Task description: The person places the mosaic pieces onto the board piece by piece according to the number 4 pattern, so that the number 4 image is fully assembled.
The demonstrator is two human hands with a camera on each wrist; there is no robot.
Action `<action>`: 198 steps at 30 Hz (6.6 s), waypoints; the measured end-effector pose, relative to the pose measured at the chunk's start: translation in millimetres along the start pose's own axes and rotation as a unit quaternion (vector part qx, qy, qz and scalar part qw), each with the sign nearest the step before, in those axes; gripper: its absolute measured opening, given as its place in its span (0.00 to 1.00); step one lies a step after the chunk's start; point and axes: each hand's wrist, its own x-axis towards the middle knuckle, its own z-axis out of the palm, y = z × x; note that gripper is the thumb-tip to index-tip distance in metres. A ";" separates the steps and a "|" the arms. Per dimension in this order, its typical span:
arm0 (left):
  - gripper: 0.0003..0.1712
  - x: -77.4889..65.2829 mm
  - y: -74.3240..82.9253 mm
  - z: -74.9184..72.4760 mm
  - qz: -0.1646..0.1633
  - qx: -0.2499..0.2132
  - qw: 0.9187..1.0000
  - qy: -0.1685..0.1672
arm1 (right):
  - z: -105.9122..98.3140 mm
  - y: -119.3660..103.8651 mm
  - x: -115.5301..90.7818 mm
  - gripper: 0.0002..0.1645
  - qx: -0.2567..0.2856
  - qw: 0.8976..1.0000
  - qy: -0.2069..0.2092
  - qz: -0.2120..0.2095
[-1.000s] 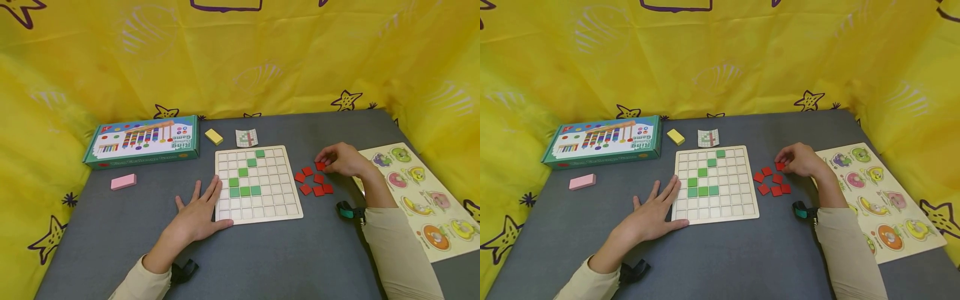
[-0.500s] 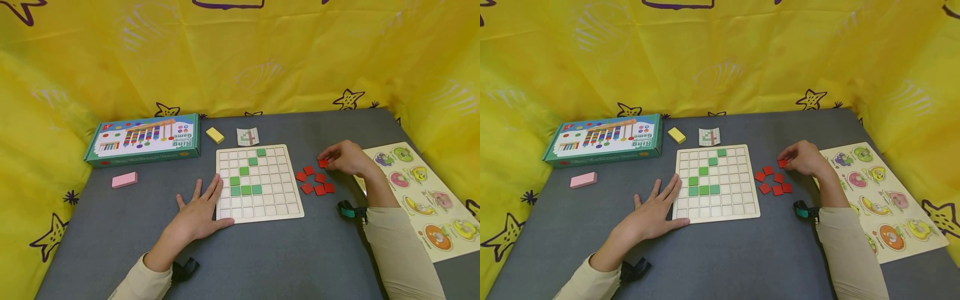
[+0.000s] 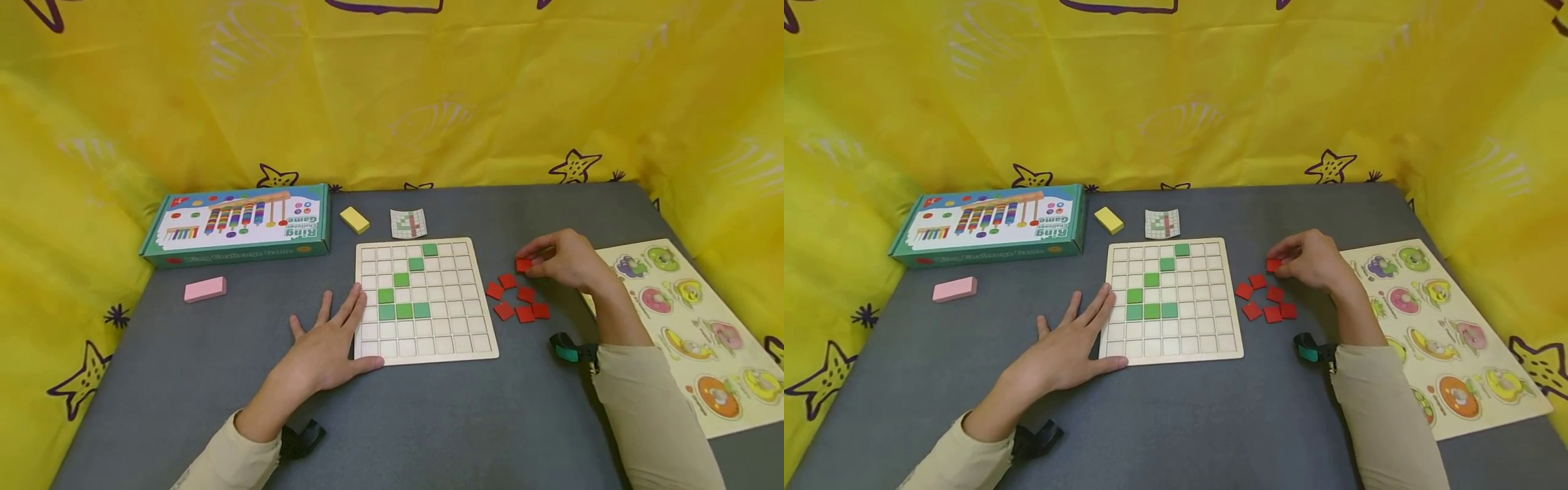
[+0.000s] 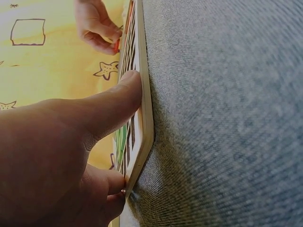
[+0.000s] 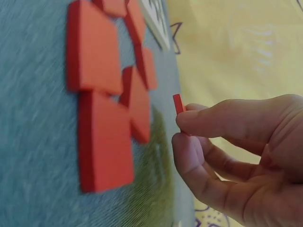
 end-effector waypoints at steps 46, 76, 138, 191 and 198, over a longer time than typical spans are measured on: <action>0.65 -0.9 1.0 0.5 -0.001 0.009 1.000 0.003 | 62.0 -106.8 49.7 0.20 0.080 0.993 -0.083 -0.020; 0.65 -2.7 1.5 1.6 0.000 0.009 1.000 0.005 | 77.3 -112.7 61.0 0.18 0.041 0.995 -0.084 -0.046; 0.65 -1.7 1.8 -1.2 -0.005 0.005 1.000 -0.005 | 14.5 -8.0 12.8 0.23 0.080 0.986 -0.132 -0.070; 0.66 -1.7 1.0 -2.1 -0.007 0.004 1.000 -0.006 | 39.1 -57.7 21.9 0.13 0.038 0.995 -0.059 -0.075; 0.66 -1.4 0.9 -1.7 -0.008 0.004 1.000 -0.006 | 52.0 -74.0 26.6 0.13 0.049 0.994 -0.063 -0.075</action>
